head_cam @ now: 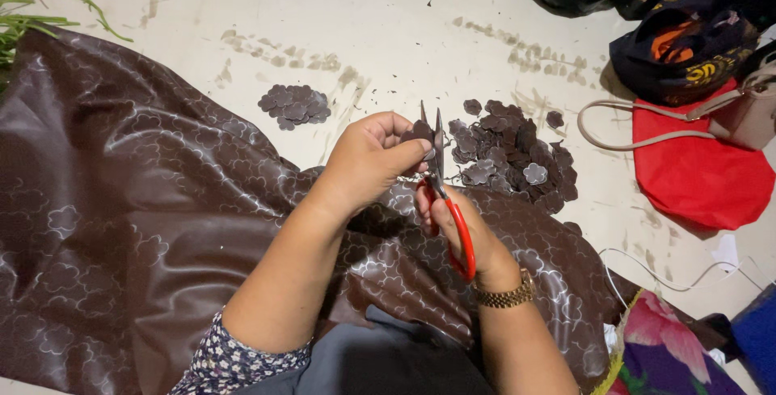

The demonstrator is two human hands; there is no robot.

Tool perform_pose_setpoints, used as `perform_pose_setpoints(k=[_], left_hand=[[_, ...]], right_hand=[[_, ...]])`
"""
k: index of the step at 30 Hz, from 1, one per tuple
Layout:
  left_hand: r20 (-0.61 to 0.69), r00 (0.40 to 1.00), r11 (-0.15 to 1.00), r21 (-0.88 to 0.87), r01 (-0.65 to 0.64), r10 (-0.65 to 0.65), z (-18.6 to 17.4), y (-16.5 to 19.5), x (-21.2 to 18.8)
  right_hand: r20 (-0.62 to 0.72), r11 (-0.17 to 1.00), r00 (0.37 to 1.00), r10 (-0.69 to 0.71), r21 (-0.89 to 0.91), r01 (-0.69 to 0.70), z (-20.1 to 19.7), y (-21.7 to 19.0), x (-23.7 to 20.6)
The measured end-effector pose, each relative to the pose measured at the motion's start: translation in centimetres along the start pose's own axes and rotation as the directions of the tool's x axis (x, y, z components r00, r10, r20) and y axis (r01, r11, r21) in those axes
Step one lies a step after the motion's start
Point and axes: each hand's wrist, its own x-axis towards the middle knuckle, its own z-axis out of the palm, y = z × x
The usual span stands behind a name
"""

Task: The person cuts small flower-shaped pieces from a brown patterned fabric using red-handled scissors. They hold the fabric with the left hand and trim the edges with the right, placing finished pieces into a growing pile on the floor.

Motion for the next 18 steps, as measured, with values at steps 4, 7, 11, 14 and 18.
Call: perform_pose_setpoints(k=[4, 7, 11, 14, 18], left_hand=[[-0.027, 0.999, 0.999, 0.036, -0.022, 0.023, 0.16, -0.08, 0.00], [-0.037, 0.998, 0.998, 0.040, -0.049, 0.050, 0.31, -0.17, 0.03], [-0.051, 0.997, 0.998, 0.037, -0.050, 0.052, 0.53, -0.27, 0.03], [-0.058, 0.997, 0.998, 0.039, -0.050, 0.053, 0.62, -0.36, 0.03], [-0.038, 0.999, 0.999, 0.041, -0.007, 0.009, 0.51, -0.50, -0.10]], right_hand=[[-0.009, 1.000, 1.000, 0.021, 0.020, -0.021, 0.12, -0.04, 0.18], [-0.033, 0.999, 0.999, 0.018, 0.030, -0.017, 0.35, 0.01, 0.17], [-0.051, 1.000, 0.999, -0.008, -0.023, 0.007, 0.41, 0.05, 0.22], [-0.049, 1.000, 0.999, -0.006, -0.028, 0.005, 0.42, 0.18, 0.37], [-0.013, 0.997, 0.997, -0.079, -0.025, 0.079, 0.44, 0.53, 0.48]])
